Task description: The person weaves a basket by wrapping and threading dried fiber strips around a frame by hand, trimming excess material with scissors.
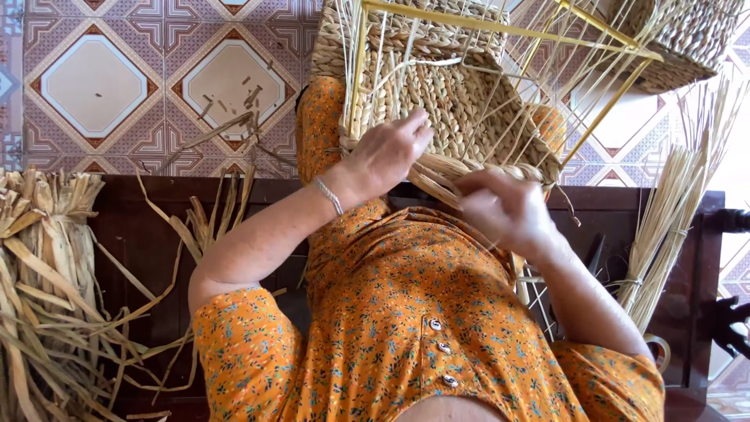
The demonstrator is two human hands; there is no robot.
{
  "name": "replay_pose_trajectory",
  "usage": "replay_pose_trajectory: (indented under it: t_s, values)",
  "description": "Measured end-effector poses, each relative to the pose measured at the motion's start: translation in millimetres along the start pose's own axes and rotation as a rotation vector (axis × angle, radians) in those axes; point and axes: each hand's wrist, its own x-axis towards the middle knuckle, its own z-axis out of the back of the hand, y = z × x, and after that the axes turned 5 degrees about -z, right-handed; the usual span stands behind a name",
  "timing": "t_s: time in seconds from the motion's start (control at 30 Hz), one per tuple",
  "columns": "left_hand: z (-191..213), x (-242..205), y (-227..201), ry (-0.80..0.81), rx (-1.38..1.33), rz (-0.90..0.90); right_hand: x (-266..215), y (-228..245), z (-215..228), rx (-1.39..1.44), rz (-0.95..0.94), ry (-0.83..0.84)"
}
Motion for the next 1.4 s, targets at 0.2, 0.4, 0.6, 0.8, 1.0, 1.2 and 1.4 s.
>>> replay_pose_trajectory:
  t_s: [0.2, 0.4, 0.6, 0.8, 1.0, 1.2, 1.4]
  values:
    - [-15.4, 18.0, 1.1, 0.196, -0.144, 0.123, -8.1, 6.8, -16.4, -0.297, 0.07, 0.157]
    - [-1.0, 9.4, 10.1, 0.123, -0.395, 0.135, -7.6, 10.9, -7.4, -0.199, 0.007, 0.218]
    - [23.5, -4.2, 25.1, 0.255, -0.72, 0.057, 3.8, 8.8, 7.3, -0.409, 0.133, 0.068]
    - [43.1, 4.2, 19.8, 0.386, -0.704, -0.001, 29.5, 22.7, 15.7, -0.734, 0.398, -0.141]
    - [33.5, 11.7, -8.3, 0.389, -0.409, 0.135, 57.7, -9.7, 37.6, -0.494, -0.015, 0.202]
    - [1.6, -17.2, -10.7, -0.023, -0.214, 0.03, 48.2, -38.2, 25.1, -0.376, -0.05, 0.226]
    - [15.4, -31.4, -19.4, -0.114, 0.014, -0.15, 36.6, -25.4, -4.4, -0.53, 0.16, -0.041]
